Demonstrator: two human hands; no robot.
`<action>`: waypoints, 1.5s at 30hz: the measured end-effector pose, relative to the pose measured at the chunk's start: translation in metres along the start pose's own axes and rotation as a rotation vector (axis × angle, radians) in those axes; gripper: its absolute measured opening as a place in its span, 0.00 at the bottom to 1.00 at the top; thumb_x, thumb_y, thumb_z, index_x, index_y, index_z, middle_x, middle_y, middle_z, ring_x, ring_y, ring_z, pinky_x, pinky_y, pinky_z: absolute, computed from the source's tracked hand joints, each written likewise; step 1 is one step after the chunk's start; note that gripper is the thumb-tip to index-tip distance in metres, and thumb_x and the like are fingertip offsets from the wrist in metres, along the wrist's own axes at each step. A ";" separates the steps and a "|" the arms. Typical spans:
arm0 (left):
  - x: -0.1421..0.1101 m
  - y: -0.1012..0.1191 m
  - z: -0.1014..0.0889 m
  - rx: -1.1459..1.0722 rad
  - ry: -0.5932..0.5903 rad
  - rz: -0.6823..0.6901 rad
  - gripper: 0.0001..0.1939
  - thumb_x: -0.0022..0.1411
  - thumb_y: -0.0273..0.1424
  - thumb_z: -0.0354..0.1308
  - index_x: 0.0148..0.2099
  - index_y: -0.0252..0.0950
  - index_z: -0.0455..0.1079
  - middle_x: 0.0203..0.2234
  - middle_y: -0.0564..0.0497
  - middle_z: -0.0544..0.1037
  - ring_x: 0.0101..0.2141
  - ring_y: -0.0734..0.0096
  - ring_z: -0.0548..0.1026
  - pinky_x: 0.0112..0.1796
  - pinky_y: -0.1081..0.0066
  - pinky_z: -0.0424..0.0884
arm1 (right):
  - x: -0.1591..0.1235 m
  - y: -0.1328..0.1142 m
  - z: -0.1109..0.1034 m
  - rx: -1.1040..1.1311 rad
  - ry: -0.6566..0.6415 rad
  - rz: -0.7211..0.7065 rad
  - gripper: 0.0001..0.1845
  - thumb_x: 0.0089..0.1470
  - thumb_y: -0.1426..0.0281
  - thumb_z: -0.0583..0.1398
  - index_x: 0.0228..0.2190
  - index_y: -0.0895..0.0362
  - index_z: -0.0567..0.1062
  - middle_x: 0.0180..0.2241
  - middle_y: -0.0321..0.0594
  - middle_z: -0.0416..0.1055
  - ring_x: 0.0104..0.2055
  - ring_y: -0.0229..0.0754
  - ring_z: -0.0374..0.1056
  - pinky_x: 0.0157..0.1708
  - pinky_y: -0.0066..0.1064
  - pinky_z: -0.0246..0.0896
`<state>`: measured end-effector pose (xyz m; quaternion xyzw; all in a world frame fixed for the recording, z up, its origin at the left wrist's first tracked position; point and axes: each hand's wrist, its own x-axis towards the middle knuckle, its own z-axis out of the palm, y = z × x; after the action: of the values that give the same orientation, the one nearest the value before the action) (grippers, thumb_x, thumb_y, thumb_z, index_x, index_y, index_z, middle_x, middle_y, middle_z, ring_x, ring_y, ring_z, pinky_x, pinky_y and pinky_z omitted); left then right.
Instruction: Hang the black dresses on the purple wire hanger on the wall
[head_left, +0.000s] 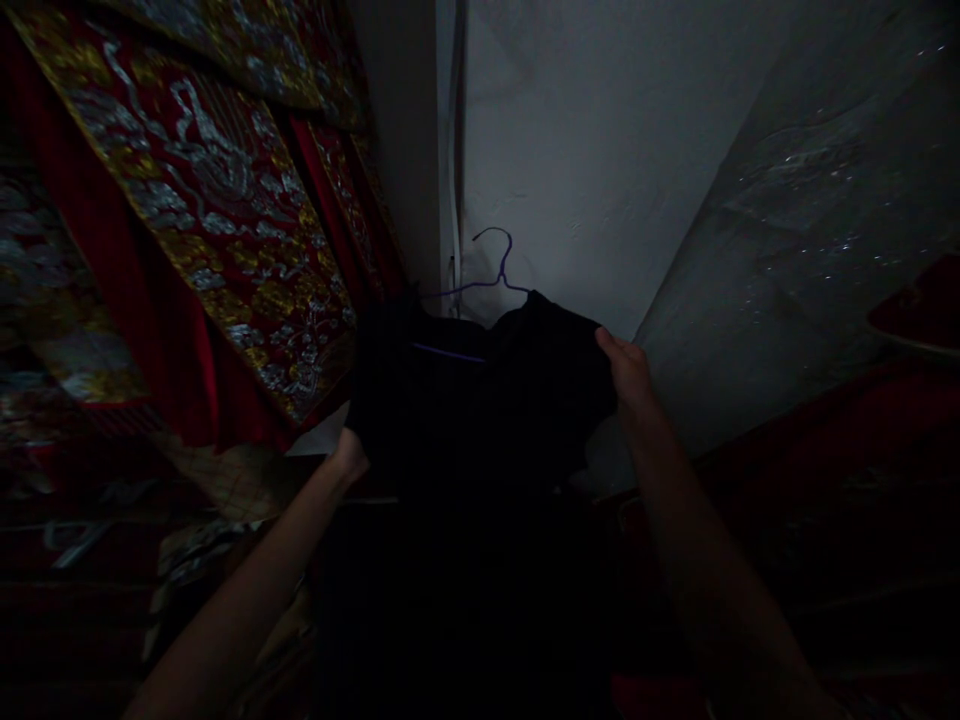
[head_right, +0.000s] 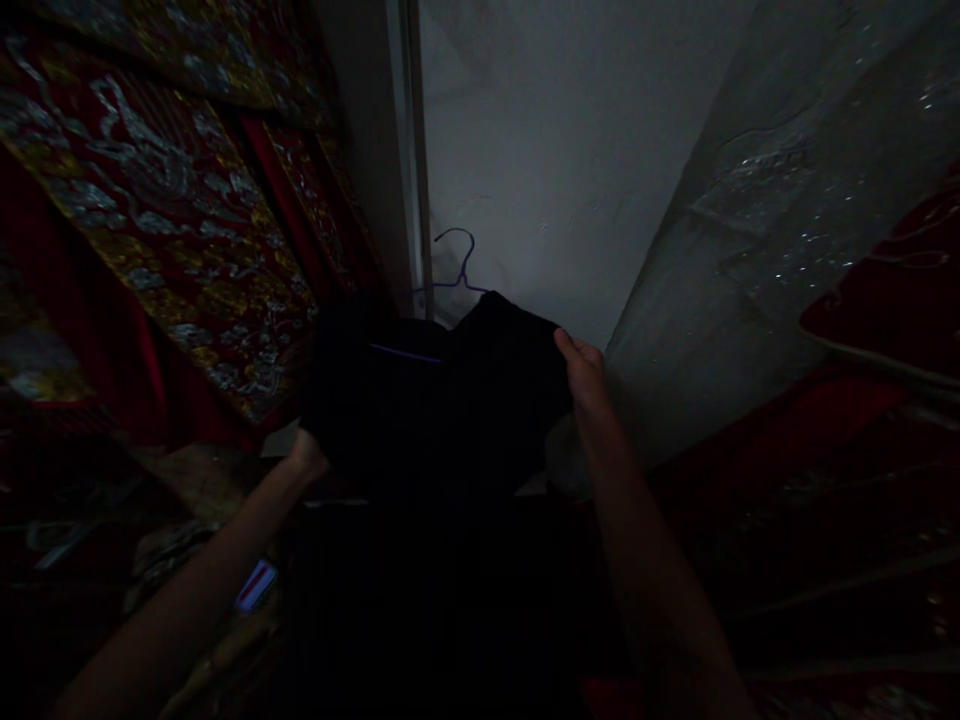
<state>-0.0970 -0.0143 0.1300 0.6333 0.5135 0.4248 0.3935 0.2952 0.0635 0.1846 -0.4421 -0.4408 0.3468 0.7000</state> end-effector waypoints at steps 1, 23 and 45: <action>-0.001 -0.004 0.003 -0.184 0.083 -0.042 0.29 0.67 0.53 0.50 0.58 0.40 0.72 0.53 0.42 0.77 0.58 0.52 0.72 0.58 0.53 0.68 | 0.004 -0.003 0.010 0.008 -0.005 -0.007 0.28 0.34 0.44 0.71 0.27 0.54 0.79 0.31 0.43 0.80 0.40 0.53 0.77 0.43 0.42 0.73; -0.034 -0.073 0.074 -0.543 0.614 -0.071 0.33 0.52 0.35 0.73 0.58 0.38 0.67 0.54 0.43 0.77 0.57 0.57 0.73 0.63 0.56 0.63 | -0.033 0.070 0.008 -0.174 0.014 -0.067 0.30 0.46 0.46 0.65 0.40 0.58 0.78 0.45 0.48 0.78 0.52 0.52 0.70 0.58 0.46 0.61; -0.056 -0.070 0.084 -0.123 0.833 -0.064 0.45 0.47 0.33 0.73 0.64 0.32 0.59 0.60 0.35 0.68 0.62 0.47 0.65 0.64 0.49 0.55 | -0.221 0.115 0.104 -0.064 -0.523 0.351 0.24 0.53 0.49 0.59 0.19 0.55 0.69 0.15 0.33 0.63 0.19 0.35 0.59 0.22 0.28 0.55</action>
<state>-0.0462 -0.0636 0.0290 0.3665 0.6218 0.6619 0.2023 0.1061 -0.0547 0.0330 -0.4292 -0.5335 0.5501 0.4780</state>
